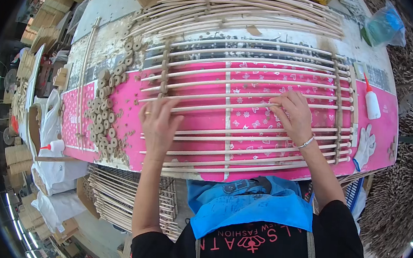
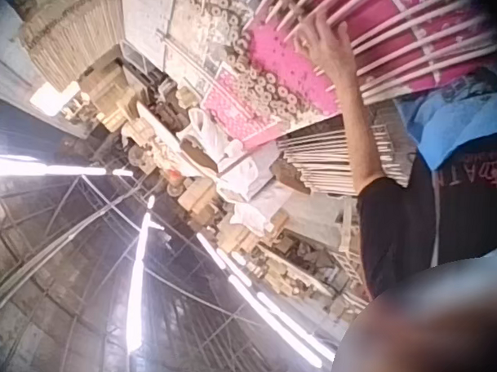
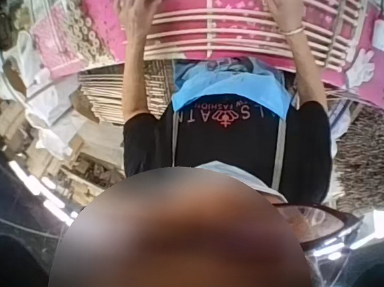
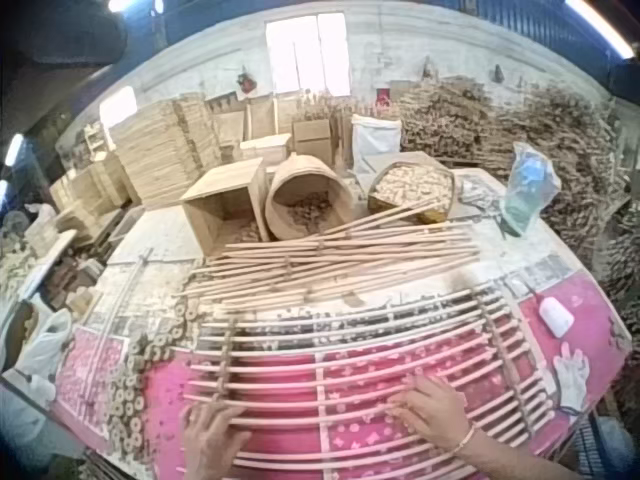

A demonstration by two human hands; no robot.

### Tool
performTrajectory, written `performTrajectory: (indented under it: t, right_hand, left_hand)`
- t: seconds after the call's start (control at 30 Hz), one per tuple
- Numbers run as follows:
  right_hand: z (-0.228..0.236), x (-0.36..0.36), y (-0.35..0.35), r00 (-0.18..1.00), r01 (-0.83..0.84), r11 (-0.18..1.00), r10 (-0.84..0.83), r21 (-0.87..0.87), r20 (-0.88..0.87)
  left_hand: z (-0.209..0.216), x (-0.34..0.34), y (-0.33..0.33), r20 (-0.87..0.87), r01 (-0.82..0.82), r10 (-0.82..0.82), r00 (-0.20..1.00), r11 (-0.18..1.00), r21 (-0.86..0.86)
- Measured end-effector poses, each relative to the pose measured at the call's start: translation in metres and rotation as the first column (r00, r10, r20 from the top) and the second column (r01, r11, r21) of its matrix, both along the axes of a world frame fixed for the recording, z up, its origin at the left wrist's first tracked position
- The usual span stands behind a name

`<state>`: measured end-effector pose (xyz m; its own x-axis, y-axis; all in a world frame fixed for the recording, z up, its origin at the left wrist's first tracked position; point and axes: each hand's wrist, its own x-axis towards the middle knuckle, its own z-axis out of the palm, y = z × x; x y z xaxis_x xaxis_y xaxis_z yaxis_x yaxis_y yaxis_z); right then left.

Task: Assembling a bamboo rack by gluing wooden rings onto bamboo poles.

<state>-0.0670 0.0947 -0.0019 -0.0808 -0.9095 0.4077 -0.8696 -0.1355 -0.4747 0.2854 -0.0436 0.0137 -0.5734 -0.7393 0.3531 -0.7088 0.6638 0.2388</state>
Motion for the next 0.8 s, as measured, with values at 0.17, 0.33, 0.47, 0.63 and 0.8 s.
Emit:
performTrajectory:
  t: [0.17,0.33,0.47,0.63,0.8]
  right_hand:
    - [0.008,0.007,0.023,0.969,0.091,0.995,-0.080,-0.036,0.234]
    - [0.016,0.009,0.045,0.953,0.101,0.995,-0.099,0.006,0.287]
    - [0.017,0.008,0.055,0.942,0.095,0.995,-0.100,0.033,0.321]
    - [0.012,0.005,0.064,0.938,0.059,0.994,-0.088,0.096,0.336]
    - [0.012,0.000,0.076,0.940,0.056,0.997,-0.073,0.061,0.333]
  left_hand:
    - [-0.006,-0.060,0.004,-0.033,0.355,-0.354,0.935,0.929,0.099]
    - [-0.027,-0.096,0.002,0.026,0.420,-0.423,0.906,0.904,0.078]
    - [-0.031,-0.108,-0.003,0.018,0.418,-0.420,0.907,0.906,0.060]
    - [-0.043,-0.097,-0.007,-0.113,0.472,-0.461,0.880,0.876,0.102]
    - [-0.045,-0.091,-0.003,-0.119,0.457,-0.448,0.886,0.887,0.064]
